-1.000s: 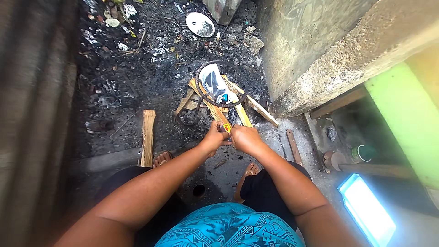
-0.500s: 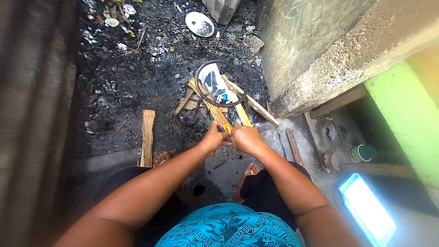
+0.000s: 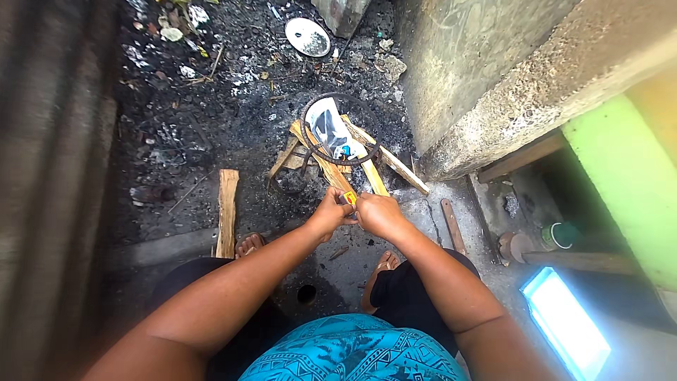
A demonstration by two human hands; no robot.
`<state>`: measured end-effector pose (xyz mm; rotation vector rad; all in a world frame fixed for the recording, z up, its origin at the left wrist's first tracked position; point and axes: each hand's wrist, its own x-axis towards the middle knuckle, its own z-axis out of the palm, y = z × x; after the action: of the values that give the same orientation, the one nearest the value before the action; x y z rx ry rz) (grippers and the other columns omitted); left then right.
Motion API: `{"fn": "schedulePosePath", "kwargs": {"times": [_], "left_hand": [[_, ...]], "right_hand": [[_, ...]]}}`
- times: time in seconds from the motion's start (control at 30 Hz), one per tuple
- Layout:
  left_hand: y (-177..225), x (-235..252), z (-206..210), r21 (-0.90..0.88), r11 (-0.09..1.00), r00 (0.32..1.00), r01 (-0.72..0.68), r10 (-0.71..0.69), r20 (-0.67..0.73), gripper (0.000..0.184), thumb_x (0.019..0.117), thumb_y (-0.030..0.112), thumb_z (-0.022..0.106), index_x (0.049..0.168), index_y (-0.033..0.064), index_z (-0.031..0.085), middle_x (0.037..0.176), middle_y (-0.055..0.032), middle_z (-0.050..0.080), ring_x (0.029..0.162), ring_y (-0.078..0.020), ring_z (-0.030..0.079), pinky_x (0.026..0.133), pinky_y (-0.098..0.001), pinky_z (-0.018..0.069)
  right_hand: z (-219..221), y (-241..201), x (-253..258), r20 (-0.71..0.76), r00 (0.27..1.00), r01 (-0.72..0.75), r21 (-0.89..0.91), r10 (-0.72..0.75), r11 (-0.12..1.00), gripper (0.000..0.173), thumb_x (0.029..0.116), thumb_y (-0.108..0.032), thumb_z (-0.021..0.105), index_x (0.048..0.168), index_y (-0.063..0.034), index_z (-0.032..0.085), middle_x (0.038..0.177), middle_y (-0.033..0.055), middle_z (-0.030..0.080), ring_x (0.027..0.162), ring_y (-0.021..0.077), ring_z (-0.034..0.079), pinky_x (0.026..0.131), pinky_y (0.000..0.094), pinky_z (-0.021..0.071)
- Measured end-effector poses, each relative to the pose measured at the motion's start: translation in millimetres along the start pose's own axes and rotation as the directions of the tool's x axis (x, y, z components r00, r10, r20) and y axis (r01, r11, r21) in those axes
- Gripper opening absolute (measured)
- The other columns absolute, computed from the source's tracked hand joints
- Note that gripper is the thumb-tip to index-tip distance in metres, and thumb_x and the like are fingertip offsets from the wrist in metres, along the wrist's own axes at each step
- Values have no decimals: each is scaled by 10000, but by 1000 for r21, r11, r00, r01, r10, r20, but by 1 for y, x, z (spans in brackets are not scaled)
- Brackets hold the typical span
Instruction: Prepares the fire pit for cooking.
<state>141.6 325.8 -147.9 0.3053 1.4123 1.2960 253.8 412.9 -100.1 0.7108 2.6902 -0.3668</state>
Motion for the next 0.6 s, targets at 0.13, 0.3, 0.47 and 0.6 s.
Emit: {"fn": "schedulePosePath", "kwargs": {"times": [0.13,0.3,0.47,0.6], "left_hand": [[0,0,0,-3,1000,1000,-1,1,1,365,988,-42,605,1257,63,382,1074,-157,598,869,-252,703,752,-422,630],[1,-1,0,4,1000,1000,3,-3,1,365,986,-41,606,1257,57,383,1079,-163,595,869,-262,699,747,-431,628],[1,-1,0,9,1000,1000,9,-9,0,365,988,-38,606,1261,57,382,1087,-163,592,877,-262,699,749,-430,628],[0,0,0,5,1000,1000,7,-7,0,359,988,-36,608,1252,58,385,1081,-159,587,872,-258,695,745,-425,626]], "right_hand": [[-1,0,0,11,1000,-4,-1,4,1000,197,996,-190,595,1003,-32,711,1105,132,692,1034,314,690,813,532,563],[0,0,-1,-1,1000,12,5,-12,1000,196,999,-190,594,985,-33,711,1089,134,694,1021,316,691,805,534,563],[0,0,-1,0,1000,12,7,-12,1000,198,1001,-188,590,985,-30,708,1080,135,693,1017,316,692,802,532,562],[0,0,-1,2,1000,9,4,-9,1000,195,1001,-185,589,985,-31,708,1085,134,694,1021,315,692,806,528,562]]}}
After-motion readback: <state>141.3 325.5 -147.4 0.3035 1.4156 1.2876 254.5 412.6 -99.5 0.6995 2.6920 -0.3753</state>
